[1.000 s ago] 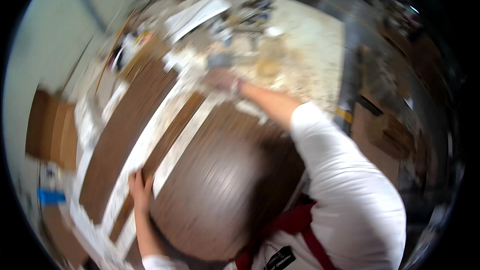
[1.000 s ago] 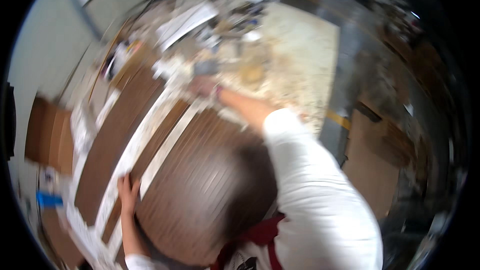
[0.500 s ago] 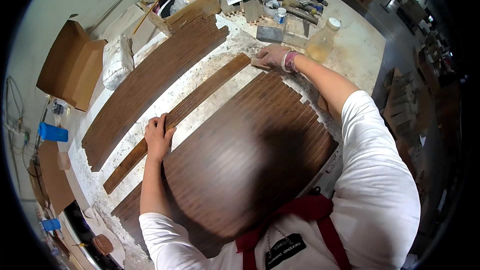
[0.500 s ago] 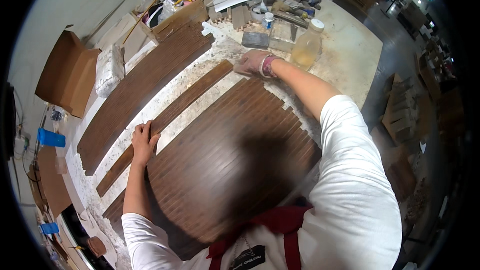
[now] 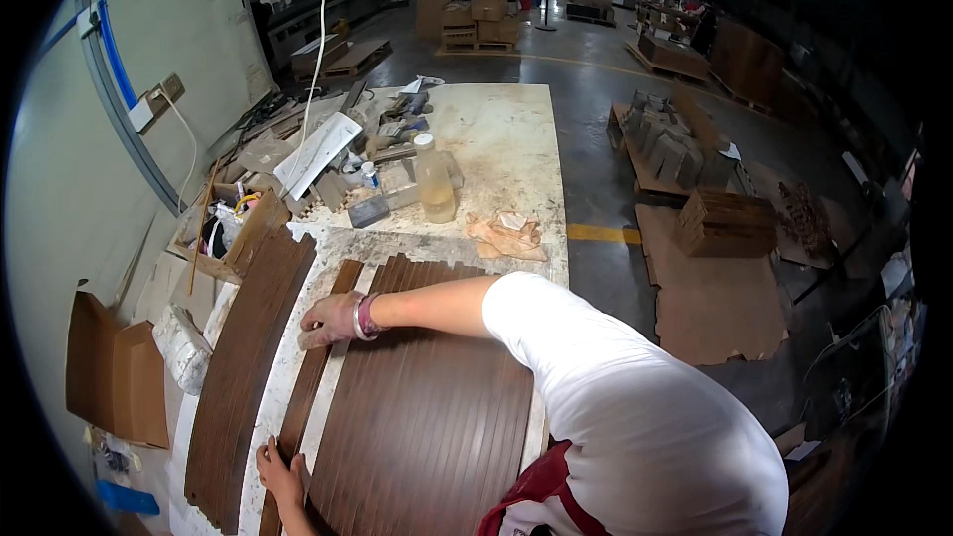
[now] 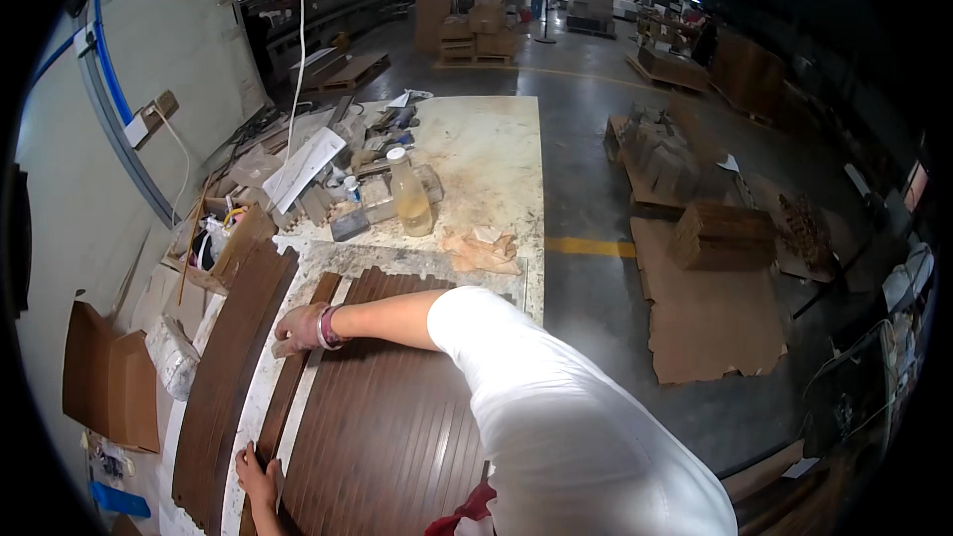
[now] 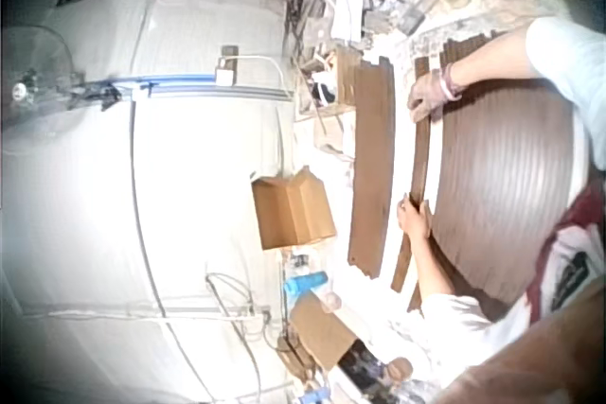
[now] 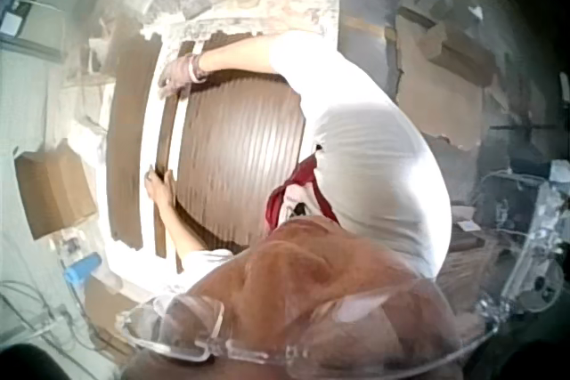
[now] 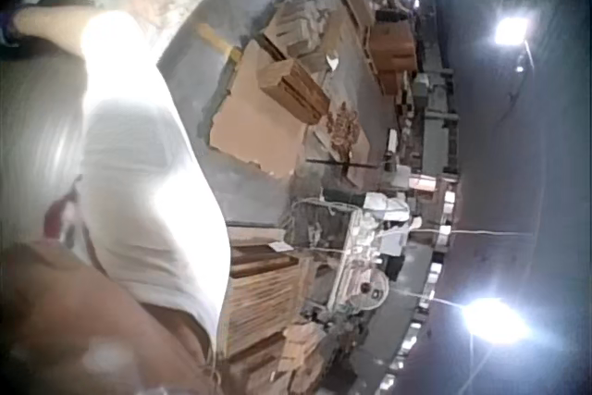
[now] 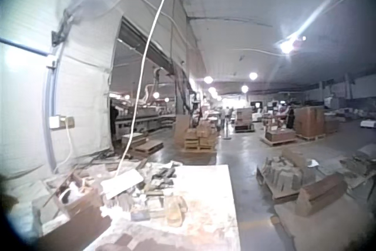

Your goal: The person polishes several wooden slats and a larger wood panel on a workbench by hand using a cloth and liquid from a bottle.

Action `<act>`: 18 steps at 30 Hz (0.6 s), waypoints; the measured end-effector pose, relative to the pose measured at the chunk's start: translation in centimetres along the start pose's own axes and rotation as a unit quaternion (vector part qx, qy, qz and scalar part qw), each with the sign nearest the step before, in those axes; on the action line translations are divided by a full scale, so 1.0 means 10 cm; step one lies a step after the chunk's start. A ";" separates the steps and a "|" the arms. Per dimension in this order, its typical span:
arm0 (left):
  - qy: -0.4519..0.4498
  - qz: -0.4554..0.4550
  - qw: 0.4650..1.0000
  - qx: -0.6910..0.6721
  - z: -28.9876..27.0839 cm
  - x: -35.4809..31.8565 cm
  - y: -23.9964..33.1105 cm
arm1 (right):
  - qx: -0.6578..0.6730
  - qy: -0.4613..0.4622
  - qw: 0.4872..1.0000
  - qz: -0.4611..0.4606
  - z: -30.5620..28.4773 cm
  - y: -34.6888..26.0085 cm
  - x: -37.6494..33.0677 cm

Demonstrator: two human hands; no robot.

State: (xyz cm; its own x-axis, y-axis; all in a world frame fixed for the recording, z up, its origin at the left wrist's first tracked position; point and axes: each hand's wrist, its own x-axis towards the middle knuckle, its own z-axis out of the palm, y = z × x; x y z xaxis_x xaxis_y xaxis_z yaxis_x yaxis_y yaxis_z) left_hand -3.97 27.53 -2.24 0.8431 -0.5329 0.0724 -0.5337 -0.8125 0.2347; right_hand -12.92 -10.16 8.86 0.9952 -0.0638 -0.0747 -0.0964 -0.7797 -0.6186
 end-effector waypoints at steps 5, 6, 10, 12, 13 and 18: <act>0.043 -0.011 0.998 -0.043 0.26 -0.05 -0.48 | 0.013 -0.015 0.999 -0.044 0.62 -0.65 0.25; 0.066 -0.004 0.996 -0.054 0.27 -0.07 -0.52 | -0.001 -0.028 0.997 -0.069 0.75 -0.83 0.33; 0.083 -0.001 0.996 -0.035 0.48 0.02 -0.72 | -0.088 0.006 0.967 -0.238 1.39 -1.27 0.83; 0.043 -0.013 0.999 -0.025 0.43 0.02 -0.41 | -0.125 0.006 0.953 -0.278 1.65 -1.31 1.07; 0.016 -0.024 1.000 -0.004 0.36 0.04 -0.25 | -0.137 -0.003 0.948 -0.287 1.71 -1.35 1.14; 0.139 -0.065 0.987 0.042 0.27 -0.12 -0.17 | -0.105 -0.077 0.954 -0.271 2.01 -2.60 0.94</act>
State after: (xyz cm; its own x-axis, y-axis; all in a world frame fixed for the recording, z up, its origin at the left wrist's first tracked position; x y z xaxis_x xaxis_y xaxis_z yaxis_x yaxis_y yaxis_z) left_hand -4.21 28.93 -5.35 0.8846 -0.3467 0.3120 -0.4131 -0.8929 0.1789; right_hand -1.46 22.01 8.55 0.8817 0.4634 0.0883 0.4534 -0.7808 -0.4298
